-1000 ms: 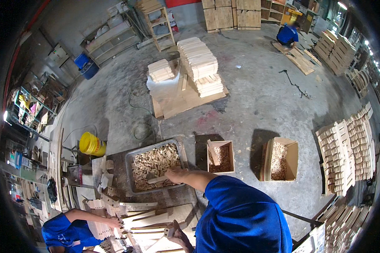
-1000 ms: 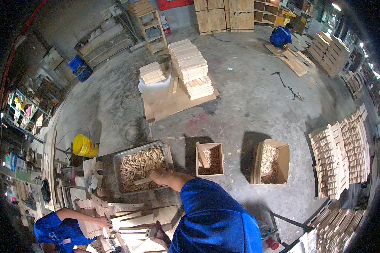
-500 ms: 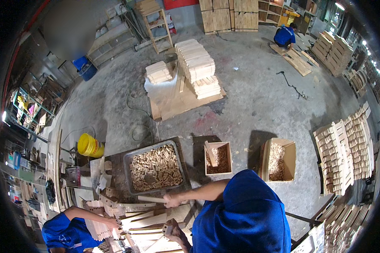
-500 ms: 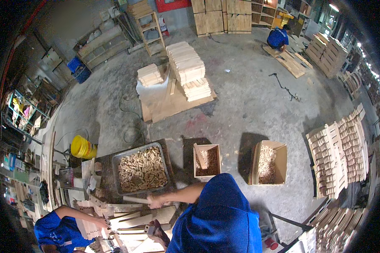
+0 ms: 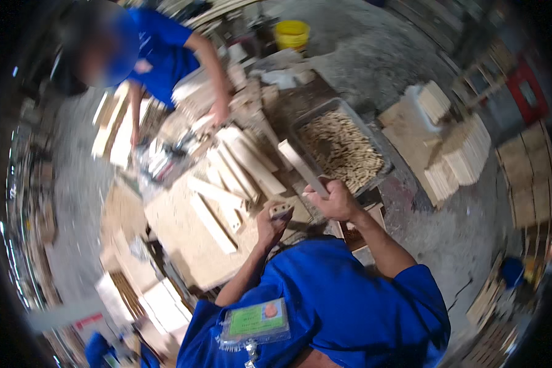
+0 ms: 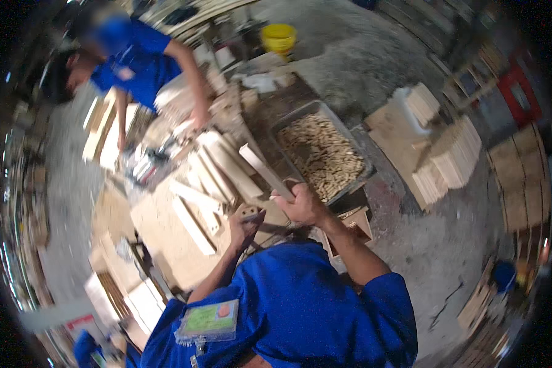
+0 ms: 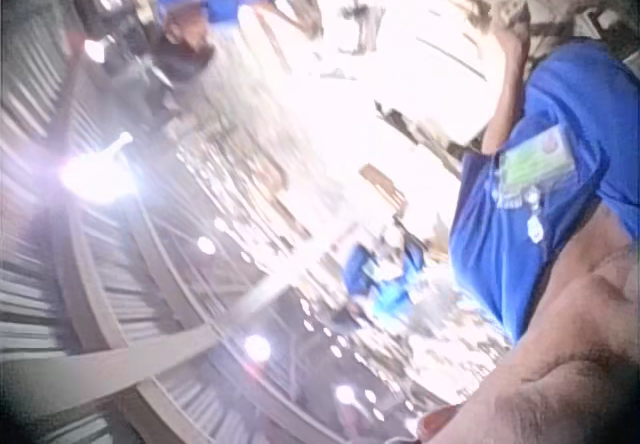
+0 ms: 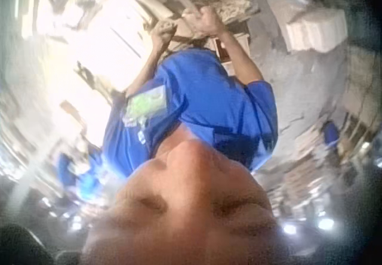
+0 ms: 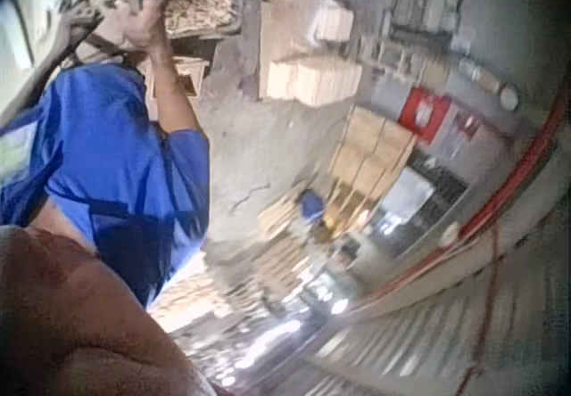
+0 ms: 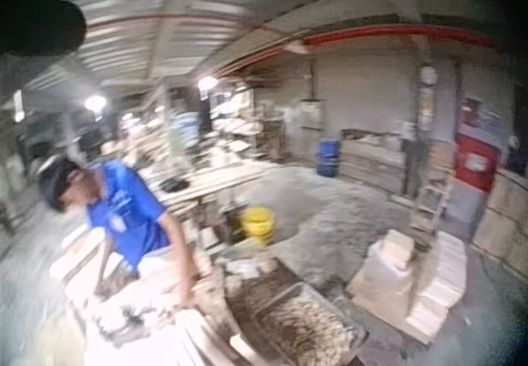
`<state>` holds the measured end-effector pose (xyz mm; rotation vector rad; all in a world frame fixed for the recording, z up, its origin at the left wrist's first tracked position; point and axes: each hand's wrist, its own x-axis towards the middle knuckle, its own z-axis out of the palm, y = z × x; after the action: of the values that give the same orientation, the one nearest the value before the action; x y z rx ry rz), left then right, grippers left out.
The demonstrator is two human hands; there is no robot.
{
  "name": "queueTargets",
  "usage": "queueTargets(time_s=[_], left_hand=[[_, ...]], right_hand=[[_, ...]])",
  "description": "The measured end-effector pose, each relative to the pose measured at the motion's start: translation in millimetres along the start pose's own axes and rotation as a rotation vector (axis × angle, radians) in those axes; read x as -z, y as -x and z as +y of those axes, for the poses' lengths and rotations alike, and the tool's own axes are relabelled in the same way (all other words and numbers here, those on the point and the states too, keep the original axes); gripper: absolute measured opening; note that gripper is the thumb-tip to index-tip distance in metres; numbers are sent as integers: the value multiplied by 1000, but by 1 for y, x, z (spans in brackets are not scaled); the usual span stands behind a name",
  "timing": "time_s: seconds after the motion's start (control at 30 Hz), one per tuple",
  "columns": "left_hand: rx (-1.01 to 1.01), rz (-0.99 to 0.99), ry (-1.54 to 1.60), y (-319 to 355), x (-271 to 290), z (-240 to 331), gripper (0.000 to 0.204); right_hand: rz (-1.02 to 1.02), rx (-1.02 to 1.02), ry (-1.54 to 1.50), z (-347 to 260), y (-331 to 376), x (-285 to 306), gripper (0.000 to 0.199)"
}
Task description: The person inserts small wooden dowels into pre-drilled holes on rectangular wooden pieces. They pick up dowels from a tray and tap them into place using a wooden block, then place the finished pieces onto a stack.
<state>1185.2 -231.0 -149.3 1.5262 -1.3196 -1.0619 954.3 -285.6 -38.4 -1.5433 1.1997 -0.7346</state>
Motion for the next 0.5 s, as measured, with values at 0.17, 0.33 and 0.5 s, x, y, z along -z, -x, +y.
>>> queueTargets(time_s=[0.17,0.33,0.5], left_hand=[[2,-41,-18,1,-8,19,28],[-95,8,-8,1,-6,-4,41],[-195,5,22,6,-11,-11,31]], right_hand=[[-185,324,405,-49,-12,14,13],[-359,443,393,-66,-24,-8,14],[-502,531,612,-72,-32,-13,17]])
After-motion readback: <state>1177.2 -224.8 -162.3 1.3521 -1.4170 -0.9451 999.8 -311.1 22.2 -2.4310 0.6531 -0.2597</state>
